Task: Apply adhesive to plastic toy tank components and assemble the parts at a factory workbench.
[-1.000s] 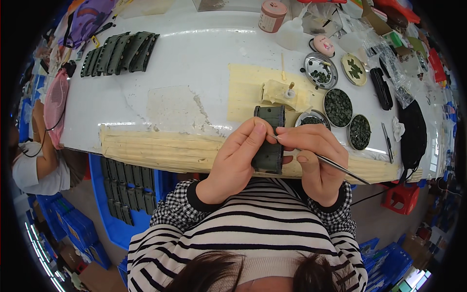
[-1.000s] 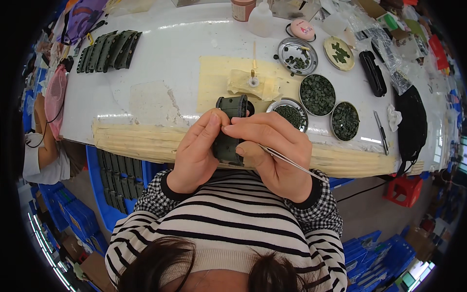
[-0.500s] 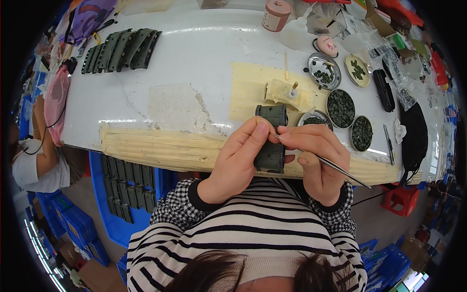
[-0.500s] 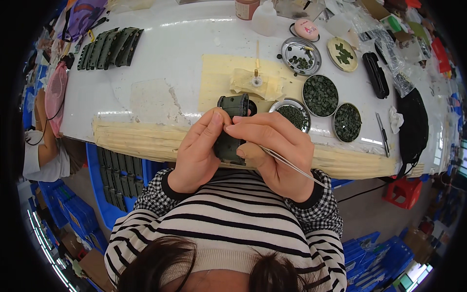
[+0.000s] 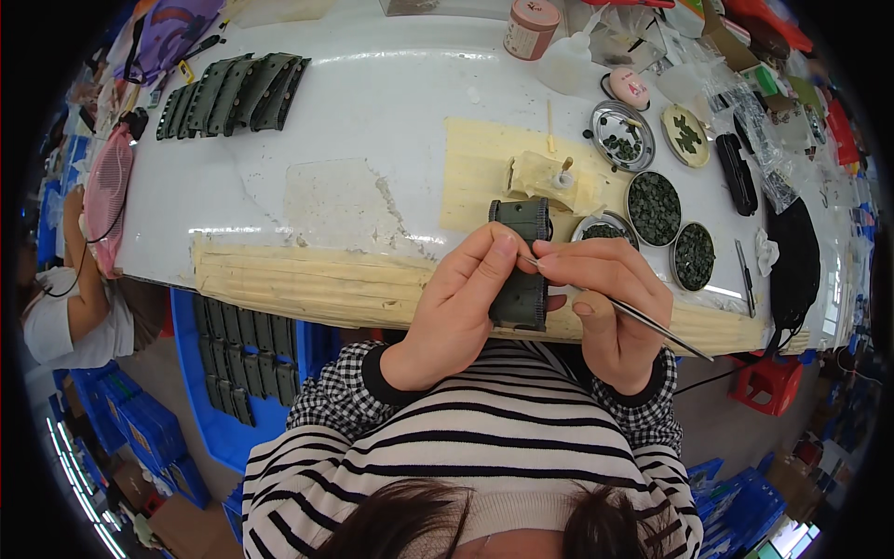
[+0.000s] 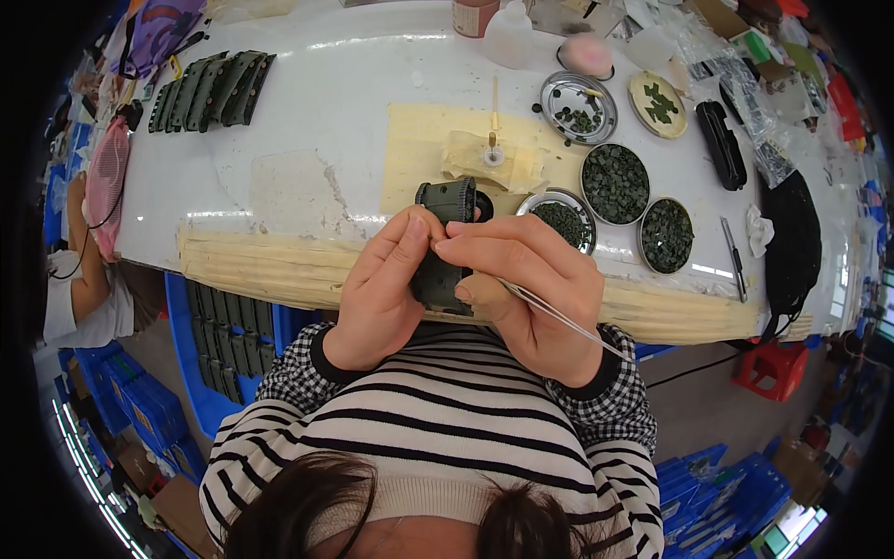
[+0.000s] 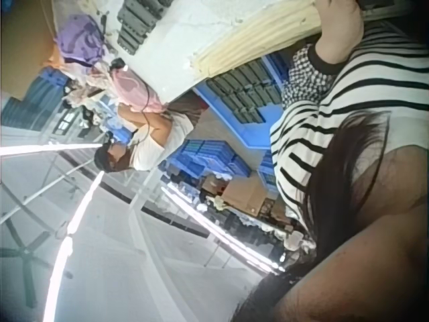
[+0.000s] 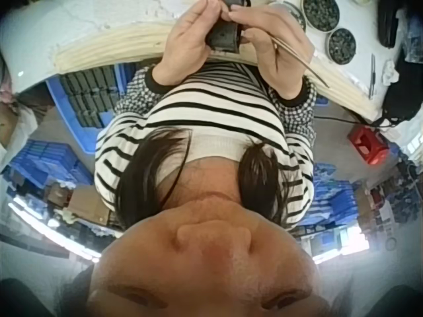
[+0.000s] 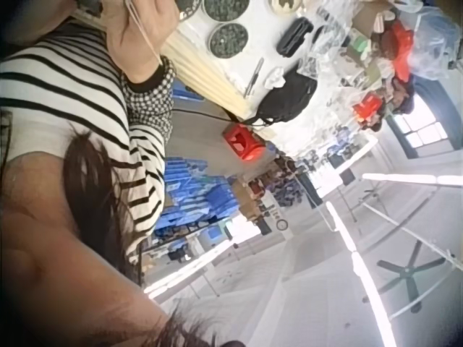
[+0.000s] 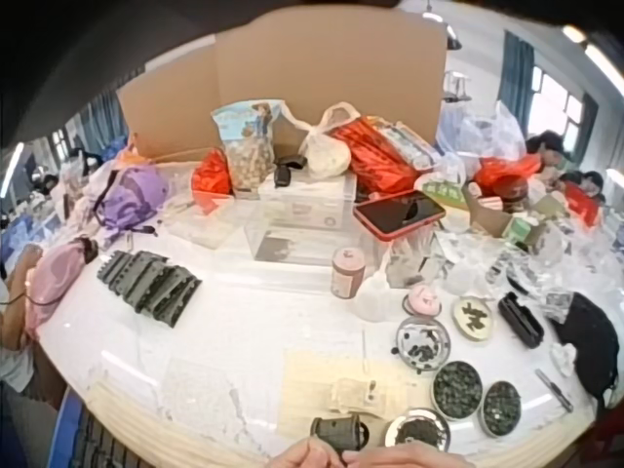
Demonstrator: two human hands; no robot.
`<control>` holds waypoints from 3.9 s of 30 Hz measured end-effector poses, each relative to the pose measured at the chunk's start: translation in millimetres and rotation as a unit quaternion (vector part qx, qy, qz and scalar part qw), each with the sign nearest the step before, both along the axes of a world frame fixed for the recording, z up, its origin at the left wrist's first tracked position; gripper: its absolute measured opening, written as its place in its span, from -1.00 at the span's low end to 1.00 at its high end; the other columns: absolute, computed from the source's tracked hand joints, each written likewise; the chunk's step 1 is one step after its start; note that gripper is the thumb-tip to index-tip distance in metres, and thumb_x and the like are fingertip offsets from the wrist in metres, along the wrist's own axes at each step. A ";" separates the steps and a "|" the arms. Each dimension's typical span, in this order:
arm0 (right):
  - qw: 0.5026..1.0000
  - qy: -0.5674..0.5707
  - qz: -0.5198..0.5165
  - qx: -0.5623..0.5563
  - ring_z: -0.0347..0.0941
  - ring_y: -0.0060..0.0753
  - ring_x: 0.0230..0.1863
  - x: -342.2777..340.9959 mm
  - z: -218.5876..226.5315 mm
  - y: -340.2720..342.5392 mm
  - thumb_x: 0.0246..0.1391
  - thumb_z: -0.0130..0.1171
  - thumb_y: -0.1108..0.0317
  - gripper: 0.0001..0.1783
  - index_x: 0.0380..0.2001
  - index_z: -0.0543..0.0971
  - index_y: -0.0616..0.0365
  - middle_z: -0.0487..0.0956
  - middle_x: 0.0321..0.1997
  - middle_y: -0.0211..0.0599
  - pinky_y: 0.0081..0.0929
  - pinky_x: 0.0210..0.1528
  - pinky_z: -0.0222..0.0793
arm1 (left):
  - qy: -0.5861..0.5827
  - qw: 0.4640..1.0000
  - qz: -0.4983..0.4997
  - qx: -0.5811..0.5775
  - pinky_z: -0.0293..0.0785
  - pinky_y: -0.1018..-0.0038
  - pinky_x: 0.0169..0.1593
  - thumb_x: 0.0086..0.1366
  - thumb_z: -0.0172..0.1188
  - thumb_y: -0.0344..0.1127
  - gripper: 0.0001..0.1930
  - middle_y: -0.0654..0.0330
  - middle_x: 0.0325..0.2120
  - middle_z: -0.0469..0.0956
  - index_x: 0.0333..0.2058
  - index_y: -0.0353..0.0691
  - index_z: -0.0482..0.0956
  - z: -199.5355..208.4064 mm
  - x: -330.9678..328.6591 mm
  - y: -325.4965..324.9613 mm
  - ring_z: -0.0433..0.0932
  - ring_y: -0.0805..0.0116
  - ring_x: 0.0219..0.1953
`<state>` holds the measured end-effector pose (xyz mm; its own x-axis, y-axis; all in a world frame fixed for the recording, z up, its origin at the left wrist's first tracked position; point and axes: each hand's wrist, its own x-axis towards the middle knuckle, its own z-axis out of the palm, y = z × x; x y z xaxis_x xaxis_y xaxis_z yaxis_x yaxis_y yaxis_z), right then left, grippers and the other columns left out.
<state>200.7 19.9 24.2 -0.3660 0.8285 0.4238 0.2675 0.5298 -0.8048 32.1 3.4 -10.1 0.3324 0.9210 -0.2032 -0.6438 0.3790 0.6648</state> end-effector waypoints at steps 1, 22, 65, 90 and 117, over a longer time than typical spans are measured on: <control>1.000 -0.001 0.001 0.002 0.57 -0.22 -0.22 0.1 0.1 0.2 0.08 0.23 0.30 -0.72 -0.20 0.62 0.27 0.60 -0.25 -0.12 -0.45 -0.19 0.48 | 0.000 1.000 -0.001 0.005 0.54 0.52 -0.15 0.50 -0.21 -0.17 -0.70 0.16 -0.29 0.50 -0.26 -0.29 0.36 -0.5 0.0 -0.1 0.58 0.42 -0.28; 0.998 0.057 -0.030 0.016 0.55 -0.24 -0.27 -6.0 -13.4 -2.4 0.20 0.08 0.36 -0.77 -0.26 0.60 0.33 0.64 -0.26 -0.10 -0.45 -0.18 0.44 | 0.016 1.000 0.006 0.024 0.56 0.51 -0.11 0.50 -0.19 -0.16 -0.69 0.12 -0.30 0.51 -0.29 -0.31 0.35 -0.4 -1.8 -2.7 0.57 0.43 -0.25; 0.995 0.050 -0.058 0.061 0.47 -0.28 -0.33 -1.5 -11.8 -7.3 0.16 0.10 0.34 -0.78 -0.33 0.63 0.27 0.63 -0.33 -0.21 -0.41 -0.22 0.32 | -0.020 0.982 0.159 -0.104 0.60 0.33 -0.11 0.30 0.06 -0.43 -0.56 -0.12 -0.07 0.50 0.14 -0.12 0.22 11.2 -38.7 0.0 0.56 0.22 -0.05; 0.993 0.115 -0.016 -0.031 0.57 -0.20 -0.18 -15.6 -12.2 -10.2 0.20 0.06 0.42 -0.81 -0.27 0.59 0.34 0.62 -0.29 -0.12 -0.44 -0.12 0.44 | -0.062 0.982 0.122 -0.132 0.58 0.37 -0.10 0.32 0.07 -0.39 -0.65 -0.06 -0.08 0.50 0.07 -0.17 0.29 8.7 -30.4 0.3 0.55 0.22 -0.03; 0.999 0.046 0.008 -0.002 0.59 -0.21 -0.19 -9.7 -4.2 -7.3 0.07 0.08 0.60 -0.84 -0.27 0.60 0.33 0.60 -0.27 -0.11 -0.49 -0.15 0.48 | -0.022 0.985 0.125 -0.118 0.56 0.38 -0.09 0.29 0.10 -0.39 -0.62 -0.01 -0.13 0.52 0.06 -0.21 0.28 12.0 -28.4 0.2 0.56 0.26 -0.10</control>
<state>191.0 12.6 20.0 -0.3391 0.8243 0.4534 0.1826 0.5305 -0.8278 3.7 3.6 1.8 0.1144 0.9041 -0.4116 -0.7627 0.3454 0.5467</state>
